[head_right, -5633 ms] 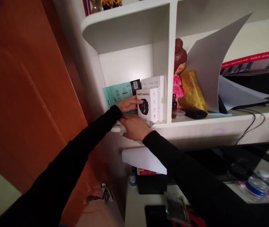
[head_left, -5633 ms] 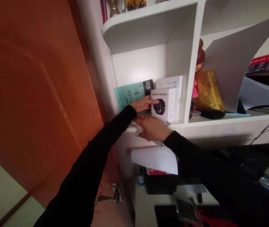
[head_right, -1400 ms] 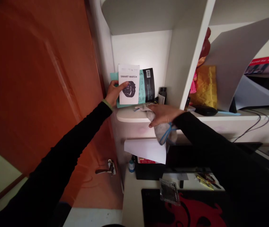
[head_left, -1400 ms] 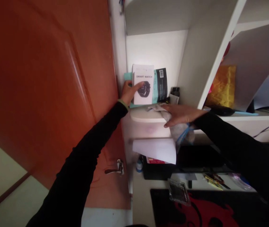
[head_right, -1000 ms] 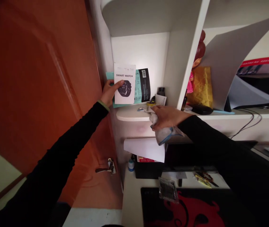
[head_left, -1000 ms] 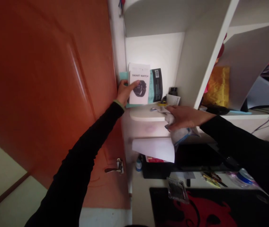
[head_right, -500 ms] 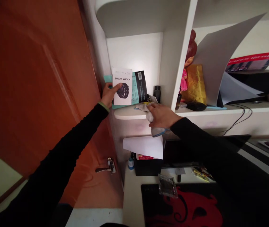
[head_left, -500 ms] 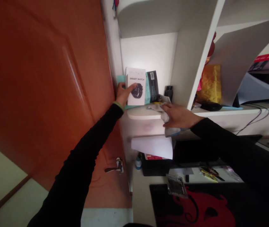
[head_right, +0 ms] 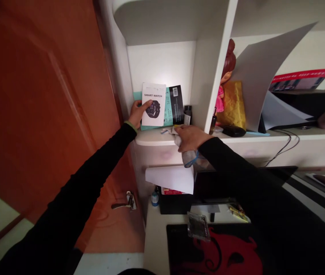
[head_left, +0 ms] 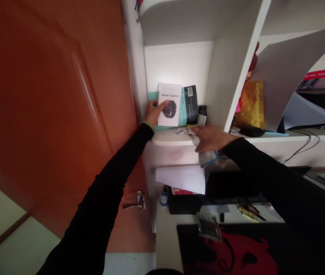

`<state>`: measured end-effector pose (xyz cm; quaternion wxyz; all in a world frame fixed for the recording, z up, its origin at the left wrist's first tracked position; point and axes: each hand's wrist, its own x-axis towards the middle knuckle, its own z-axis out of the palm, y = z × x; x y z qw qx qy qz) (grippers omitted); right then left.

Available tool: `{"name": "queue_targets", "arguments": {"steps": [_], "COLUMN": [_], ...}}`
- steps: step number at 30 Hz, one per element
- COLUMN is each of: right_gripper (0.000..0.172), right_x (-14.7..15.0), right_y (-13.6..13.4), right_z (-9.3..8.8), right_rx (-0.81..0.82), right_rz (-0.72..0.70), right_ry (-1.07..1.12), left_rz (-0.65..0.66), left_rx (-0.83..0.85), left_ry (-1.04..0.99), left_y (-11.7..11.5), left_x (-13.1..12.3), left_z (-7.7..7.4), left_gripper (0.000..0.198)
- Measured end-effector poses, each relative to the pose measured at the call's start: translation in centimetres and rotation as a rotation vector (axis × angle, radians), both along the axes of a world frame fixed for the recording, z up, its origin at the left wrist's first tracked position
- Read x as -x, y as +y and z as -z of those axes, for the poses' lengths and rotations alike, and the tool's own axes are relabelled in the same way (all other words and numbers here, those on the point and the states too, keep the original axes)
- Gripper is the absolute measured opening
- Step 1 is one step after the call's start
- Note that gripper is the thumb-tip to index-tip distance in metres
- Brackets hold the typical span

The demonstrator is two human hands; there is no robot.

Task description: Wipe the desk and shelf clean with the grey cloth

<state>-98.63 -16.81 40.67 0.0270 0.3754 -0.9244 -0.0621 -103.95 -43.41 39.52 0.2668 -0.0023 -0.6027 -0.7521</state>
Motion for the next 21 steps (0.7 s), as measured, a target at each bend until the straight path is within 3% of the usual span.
{"name": "queue_targets", "arguments": {"steps": [5, 9, 11, 17, 21], "right_gripper": [0.056, 0.046, 0.044, 0.047, 0.049], "right_x": [-3.5, -5.7, -5.6, -4.4, -5.3], "right_y": [0.0, 0.4, 0.4, 0.4, -0.6], "right_z": [1.5, 2.6, 2.6, 1.6, 0.9], "right_rx": [-0.012, -0.032, -0.05, -0.116, -0.137], "right_rz": [0.101, 0.163, 0.166, 0.115, 0.232], "right_ry": [0.208, 0.325, 0.336, 0.322, 0.285], "left_rz": [0.021, 0.051, 0.095, 0.259, 0.302], "left_rx": [-0.062, -0.11, -0.103, -0.047, -0.025], "left_ry": [-0.001, 0.029, 0.031, -0.039, -0.101], "left_y": [-0.3, -1.3, -1.5, -1.7, -1.9], "left_x": [-0.2, -0.9, -1.4, -3.4, -4.5], "left_z": [-0.5, -1.2, -1.6, -3.4, -4.1], "left_gripper": [0.062, 0.049, 0.048, 0.073, 0.07]}}
